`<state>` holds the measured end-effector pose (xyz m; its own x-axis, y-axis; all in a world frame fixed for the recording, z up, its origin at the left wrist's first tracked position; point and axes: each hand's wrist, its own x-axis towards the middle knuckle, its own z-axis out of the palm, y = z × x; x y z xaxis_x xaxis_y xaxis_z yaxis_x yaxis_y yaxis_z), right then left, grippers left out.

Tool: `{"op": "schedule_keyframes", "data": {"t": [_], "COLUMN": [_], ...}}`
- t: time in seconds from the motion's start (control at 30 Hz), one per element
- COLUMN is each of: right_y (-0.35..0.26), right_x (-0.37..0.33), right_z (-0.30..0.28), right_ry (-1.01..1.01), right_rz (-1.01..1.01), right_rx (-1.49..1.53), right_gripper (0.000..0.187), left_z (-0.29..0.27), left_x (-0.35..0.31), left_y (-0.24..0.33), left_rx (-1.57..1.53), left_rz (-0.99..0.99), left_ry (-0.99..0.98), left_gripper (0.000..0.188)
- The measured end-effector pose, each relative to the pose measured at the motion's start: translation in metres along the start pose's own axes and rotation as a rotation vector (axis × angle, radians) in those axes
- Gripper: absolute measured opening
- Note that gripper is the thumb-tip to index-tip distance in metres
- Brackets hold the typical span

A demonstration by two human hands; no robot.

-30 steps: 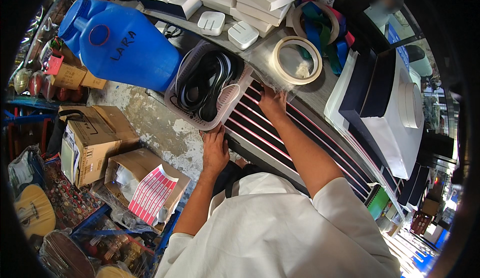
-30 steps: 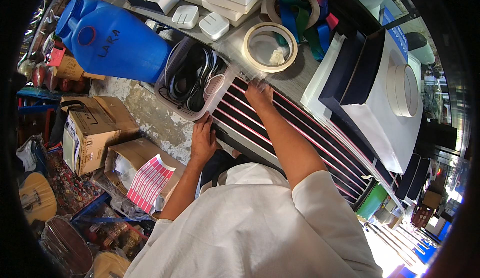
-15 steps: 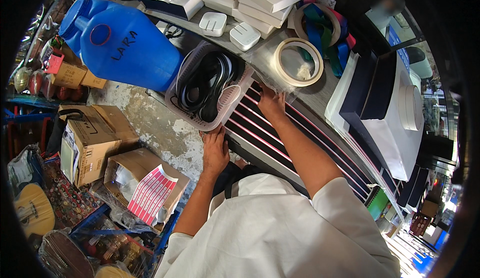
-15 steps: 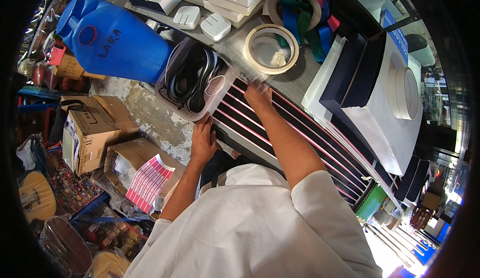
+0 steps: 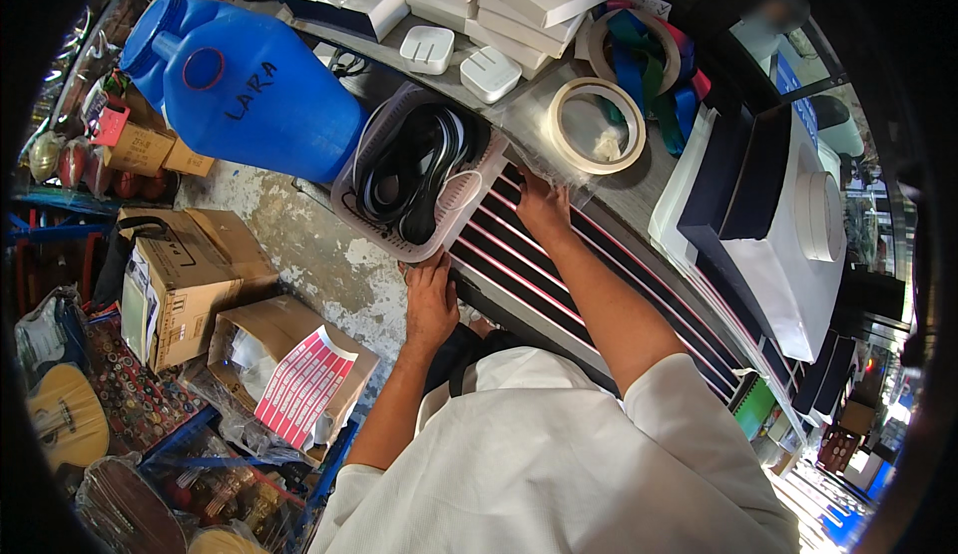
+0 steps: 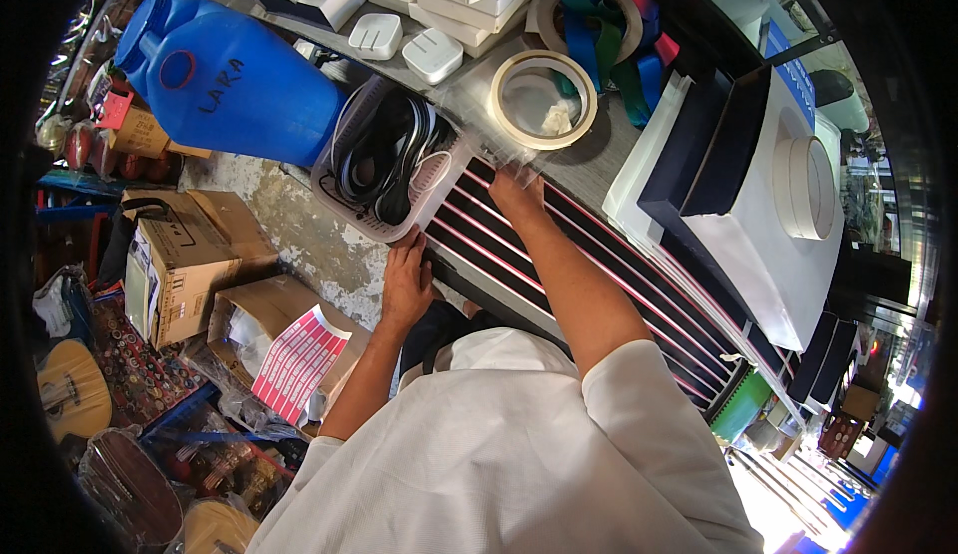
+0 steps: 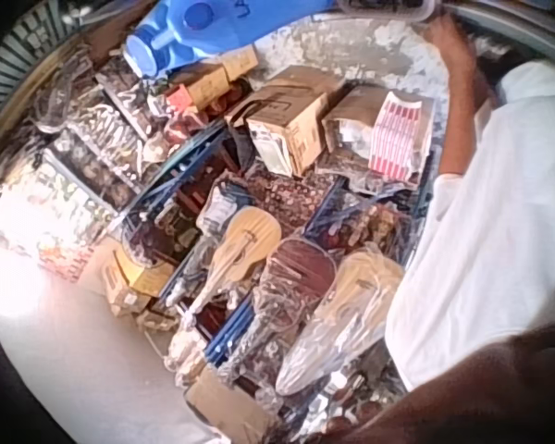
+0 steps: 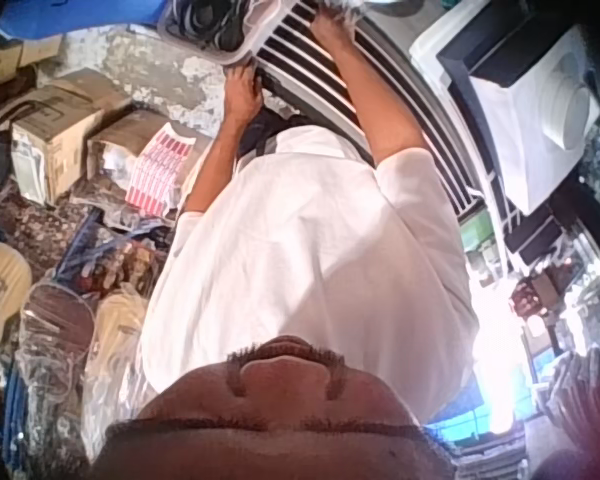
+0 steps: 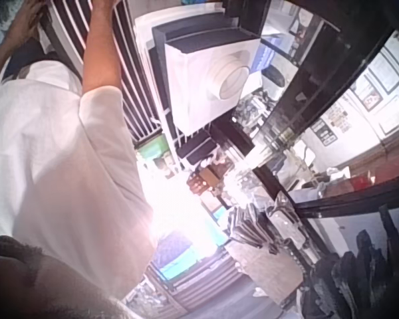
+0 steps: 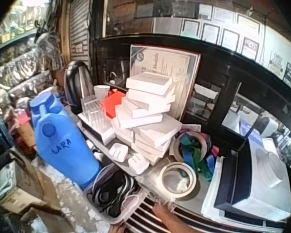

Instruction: The person repeatedly picks up black cables from a basket and places them into the slots of a black and pink striped rack. They also handle a roll of white tape, peeling and applying small pieces to the rack while continuing to insert cables.

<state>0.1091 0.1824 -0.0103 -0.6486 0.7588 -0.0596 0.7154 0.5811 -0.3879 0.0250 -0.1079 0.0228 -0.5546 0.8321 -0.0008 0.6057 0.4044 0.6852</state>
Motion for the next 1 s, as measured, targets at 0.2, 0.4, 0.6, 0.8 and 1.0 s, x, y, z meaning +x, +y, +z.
{"op": "schedule_keyframes", "data": {"t": [0.2, 0.4, 0.6, 0.8, 1.0], "right_y": [0.015, 0.009, 0.005, -0.005, -0.063], "right_x": [-0.017, -0.065, -0.165, -0.219, -0.232], "right_z": [0.003, -0.03, -0.067, -0.125, -0.287], "right_ry": [0.292, 0.273, 0.15, -0.142, -0.083], "right_rz": [-0.24, -0.19, -0.178, -0.065, -0.206], "right_rx": [-0.24, 0.141, 0.293, 0.395, 0.454], "right_gripper": [0.03, 0.031, 0.027, 0.032, 0.039], "left_z": [-0.002, -0.003, -0.007, -0.006, -0.008], "left_x": [0.002, 0.002, 0.0, -0.004, -0.007], "left_y": [0.001, 0.004, 0.007, 0.007, 0.006], "left_rx": [-0.002, -0.013, -0.078, 0.019, 0.002], "left_rz": [0.012, 0.016, -0.026, 0.031, 0.037], "left_ry": [0.003, 0.027, 0.01, -0.003, -0.04], "left_gripper": [0.061, 0.055, 0.051, 0.049, 0.048]}}
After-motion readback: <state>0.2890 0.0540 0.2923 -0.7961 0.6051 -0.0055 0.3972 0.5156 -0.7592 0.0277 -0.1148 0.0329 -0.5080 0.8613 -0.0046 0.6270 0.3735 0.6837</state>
